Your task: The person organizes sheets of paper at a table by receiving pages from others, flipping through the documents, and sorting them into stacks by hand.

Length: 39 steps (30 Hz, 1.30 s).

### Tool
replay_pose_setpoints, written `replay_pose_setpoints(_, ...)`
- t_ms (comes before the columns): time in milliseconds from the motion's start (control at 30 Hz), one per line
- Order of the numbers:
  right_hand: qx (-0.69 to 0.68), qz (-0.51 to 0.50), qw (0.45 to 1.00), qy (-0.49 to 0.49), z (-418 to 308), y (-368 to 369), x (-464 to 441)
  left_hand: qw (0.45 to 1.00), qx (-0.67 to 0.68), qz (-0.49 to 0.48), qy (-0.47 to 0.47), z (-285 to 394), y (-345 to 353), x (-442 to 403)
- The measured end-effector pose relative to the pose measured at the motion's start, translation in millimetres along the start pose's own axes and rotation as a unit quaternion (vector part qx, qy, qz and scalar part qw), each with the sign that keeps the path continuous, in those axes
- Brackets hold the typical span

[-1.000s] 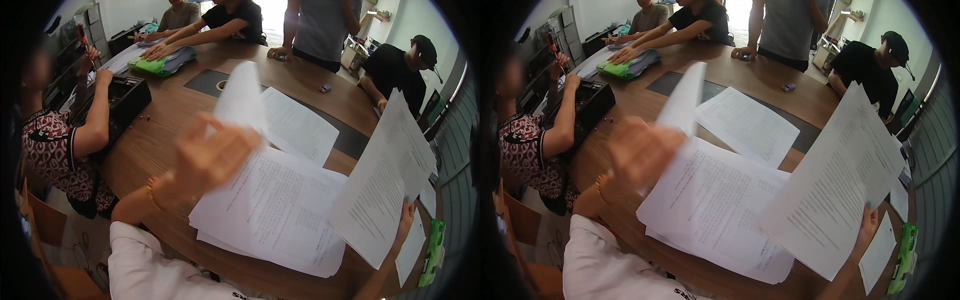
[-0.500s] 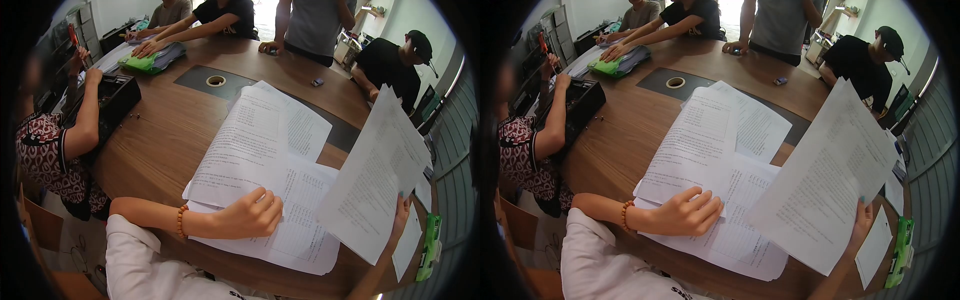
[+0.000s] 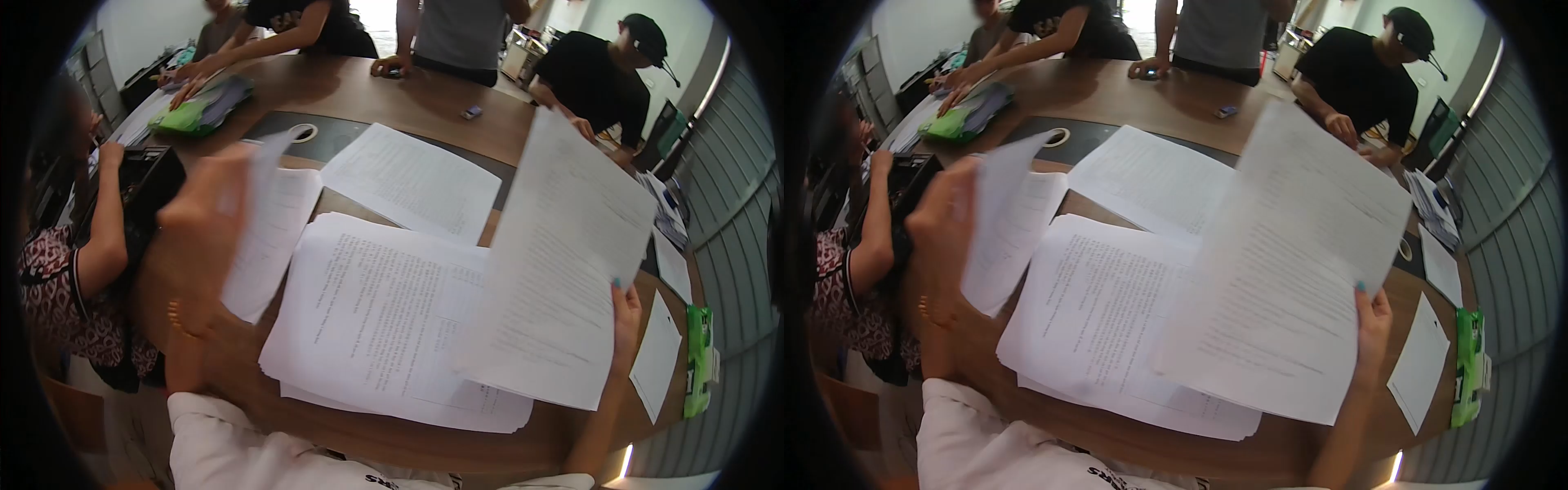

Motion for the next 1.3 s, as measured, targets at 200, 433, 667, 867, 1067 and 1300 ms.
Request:
replay_pose_setpoints(200,0.013,-0.036,0.999,0.024,1,30,10,0.962,-0.067,-0.102,-0.246,-148,-24,68)
replay_pose_setpoints(433,0.052,-0.082,0.994,0.054,9,53,15,0.814,-0.156,-0.338,-0.445,-172,-36,134)
replay_pose_setpoints(667,0.031,-0.098,0.993,0.058,1,71,29,0.854,0.247,-0.314,-0.333,-72,-4,58)
replay_pose_setpoints(867,-0.020,-0.090,0.996,0.011,-15,86,47,0.626,0.541,-0.492,-0.270,71,48,48)
replay_pose_setpoints(1067,-0.049,-0.084,0.995,0.029,-33,94,56,0.615,0.572,-0.451,-0.303,91,77,53)
replay_pose_setpoints(1300,-0.076,-0.155,0.981,0.086,-29,105,60,0.579,0.587,-0.443,-0.351,88,74,66)
Point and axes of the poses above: each hand's wrist, its own x-axis away from the middle knuckle, its own y-axis out of the palm, z = x × y, the point moved 4 cm from there along -x, towards the middle knuckle, and after that the axes turned 6 degrees about x, right-handed, at the moved point
